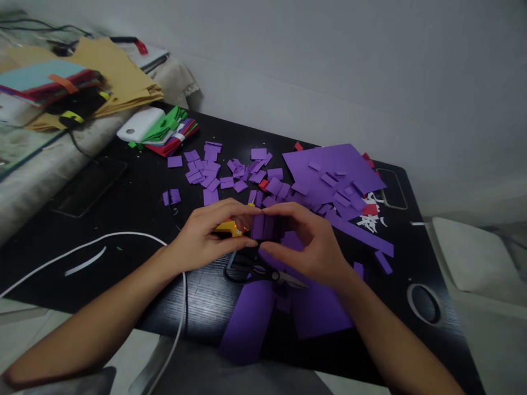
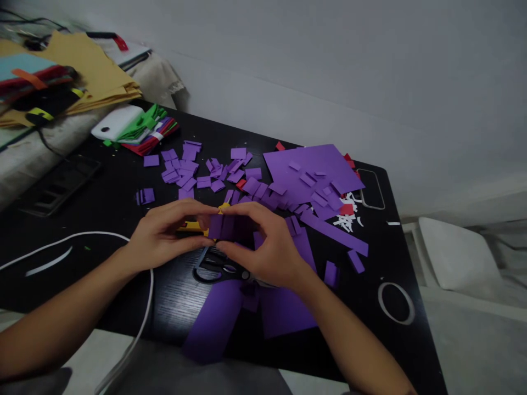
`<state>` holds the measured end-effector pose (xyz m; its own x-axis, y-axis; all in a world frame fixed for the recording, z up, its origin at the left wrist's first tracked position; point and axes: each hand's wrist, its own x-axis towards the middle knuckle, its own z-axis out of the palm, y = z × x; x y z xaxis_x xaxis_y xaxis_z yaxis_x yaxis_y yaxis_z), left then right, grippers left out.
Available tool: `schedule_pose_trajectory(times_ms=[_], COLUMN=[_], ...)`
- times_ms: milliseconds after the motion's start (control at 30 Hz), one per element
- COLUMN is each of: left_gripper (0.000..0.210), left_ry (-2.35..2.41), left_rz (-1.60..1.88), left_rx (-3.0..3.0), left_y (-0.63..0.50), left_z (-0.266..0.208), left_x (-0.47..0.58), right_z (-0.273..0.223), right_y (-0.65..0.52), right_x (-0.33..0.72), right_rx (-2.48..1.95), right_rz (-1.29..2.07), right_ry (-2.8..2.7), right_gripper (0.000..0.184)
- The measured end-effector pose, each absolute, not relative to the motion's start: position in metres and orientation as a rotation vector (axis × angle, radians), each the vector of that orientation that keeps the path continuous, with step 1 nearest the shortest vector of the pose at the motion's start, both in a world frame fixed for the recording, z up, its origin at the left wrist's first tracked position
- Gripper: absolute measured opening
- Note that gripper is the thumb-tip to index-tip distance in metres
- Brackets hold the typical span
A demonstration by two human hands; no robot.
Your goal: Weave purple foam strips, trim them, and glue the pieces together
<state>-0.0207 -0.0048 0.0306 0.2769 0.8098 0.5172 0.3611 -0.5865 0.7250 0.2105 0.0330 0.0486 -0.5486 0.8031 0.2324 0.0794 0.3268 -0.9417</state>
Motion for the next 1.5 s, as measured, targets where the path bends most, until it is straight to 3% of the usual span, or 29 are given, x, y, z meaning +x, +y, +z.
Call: schedule_pose_trajectory(times_ms=[200, 300, 467, 767, 1267, 1500], left_gripper=[0.045, 0.045, 0.063, 0.023, 0.025, 0.015], left_ry=[0.962, 0.952, 1.033, 1.228, 1.275, 1.321], left_rz=[1.206, 1.166, 1.191, 1.511, 1.520, 1.507], left_rx=[2.157, 2.176, 1.989, 1.967, 2.035, 1.983], left_y=[-0.004, -0.005, -0.010, -0.017, -0.021, -0.021], left_z=[0.031, 0.030, 0.024, 0.020, 0.026, 0.026], left_x=[-0.021, -0.021, -0.017, -0.008, -0.009, -0.009], right_z=[0.050, 0.050, 0.051, 0.054, 0.058, 0.059], right_y=[0.037, 0.039, 0.033, 0.018, 0.015, 0.014], right_x=[0.209, 0.208, 0.205, 0.197, 0.198, 0.198], right_rx=[-0.958, -1.016, -1.021, -0.992, -1.073, -1.083], right_rz=[1.701, 1.722, 1.623, 1.422, 1.378, 1.419], right_ry=[-1.592, -1.601, -1.493, -1.500, -1.498, -1.490], right_gripper=[0.027, 0.022, 0.016, 0.012, 0.010, 0.008])
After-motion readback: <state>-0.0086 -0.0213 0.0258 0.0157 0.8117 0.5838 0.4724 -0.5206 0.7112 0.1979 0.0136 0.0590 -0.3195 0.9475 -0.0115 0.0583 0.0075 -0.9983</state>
